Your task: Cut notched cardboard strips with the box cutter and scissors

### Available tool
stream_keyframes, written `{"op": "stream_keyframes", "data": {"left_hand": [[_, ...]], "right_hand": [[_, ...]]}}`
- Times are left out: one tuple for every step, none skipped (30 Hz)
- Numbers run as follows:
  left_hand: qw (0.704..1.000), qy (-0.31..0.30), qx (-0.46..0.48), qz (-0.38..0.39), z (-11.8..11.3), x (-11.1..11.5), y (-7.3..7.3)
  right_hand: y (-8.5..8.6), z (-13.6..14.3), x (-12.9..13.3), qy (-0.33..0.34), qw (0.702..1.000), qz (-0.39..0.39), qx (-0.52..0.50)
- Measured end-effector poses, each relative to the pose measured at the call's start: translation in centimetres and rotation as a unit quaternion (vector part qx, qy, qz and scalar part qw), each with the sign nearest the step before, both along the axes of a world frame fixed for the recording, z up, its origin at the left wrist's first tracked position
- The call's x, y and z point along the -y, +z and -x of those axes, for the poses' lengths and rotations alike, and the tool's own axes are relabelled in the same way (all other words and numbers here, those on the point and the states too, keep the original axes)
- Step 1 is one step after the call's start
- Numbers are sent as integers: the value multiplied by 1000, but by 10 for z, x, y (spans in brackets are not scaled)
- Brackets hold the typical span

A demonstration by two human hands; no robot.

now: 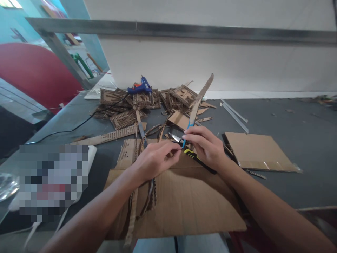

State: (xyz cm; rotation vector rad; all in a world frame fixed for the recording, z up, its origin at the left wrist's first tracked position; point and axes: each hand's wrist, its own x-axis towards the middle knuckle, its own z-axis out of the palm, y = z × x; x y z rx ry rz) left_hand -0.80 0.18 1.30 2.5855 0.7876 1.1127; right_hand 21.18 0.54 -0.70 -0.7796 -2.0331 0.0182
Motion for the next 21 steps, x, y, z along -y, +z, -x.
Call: {"op": "stream_keyframes", "data": {"left_hand": [[1000, 5, -5, -8, 0, 0, -1], [1000, 10, -6, -12, -1, 0, -1], [1000, 17, -5, -13, -1, 0, -2], [1000, 24, 1, -10, -2, 0, -3], [999, 33, 10, -7, -3, 0, -5], [999, 42, 21, -5, -4, 0, -6], [998, 53, 32, -5, -5, 0, -7], [997, 64, 41, -7, -5, -1, -7], [996, 77, 48, -11, -6, -1, -7], [994, 90, 53, -17, -7, -1, -6], [993, 102, 55, -22, -7, -1, -5], [991, 114, 57, -28, -7, -1, -4], [990, 123, 56, -34, -7, -1, -3], [989, 129, 54, -40, -7, -1, -2], [989, 131, 52, -47, -7, -1, -1], [989, 129, 50, -53, -6, -1, 0], [989, 124, 49, -59, -6, -1, 0], [990, 119, 49, -64, -6, -1, -1], [990, 113, 49, -68, -6, -1, -1], [990, 109, 49, -69, -6, -1, -2], [991, 107, 49, -68, -6, -1, -3]], "right_hand": [[0, 2, 0, 6, 1000, -1, -1], [1, 4, 1, 8, 1000, 2, -7], [1, 8, 2, 0, 1000, 10, -23], [0, 11, 2, -20, 998, 25, -55], [0, 15, 3, -48, 993, 51, -97], [0, 19, 4, -76, 983, 89, -140], [0, 23, 6, -95, 970, 138, -176], [-1, 26, 7, -100, 956, 190, -198], [0, 28, 9, -89, 945, 239, -207], [0, 30, 10, -69, 936, 276, -208], [0, 31, 12, -46, 930, 300, -208], [0, 31, 13, -29, 927, 307, -212], [0, 32, 15, -20, 929, 300, -217], [0, 32, 16, -18, 934, 282, -217], [0, 32, 16, -22, 943, 254, -214], [-1, 32, 17, -30, 953, 218, -206], [-2, 32, 17, -38, 963, 180, -195], [-3, 32, 18, -47, 971, 145, -185], [-3, 33, 18, -54, 976, 119, -176], [-4, 33, 18, -60, 978, 104, -169], [-4, 33, 18, -63, 980, 97, -163]]}}
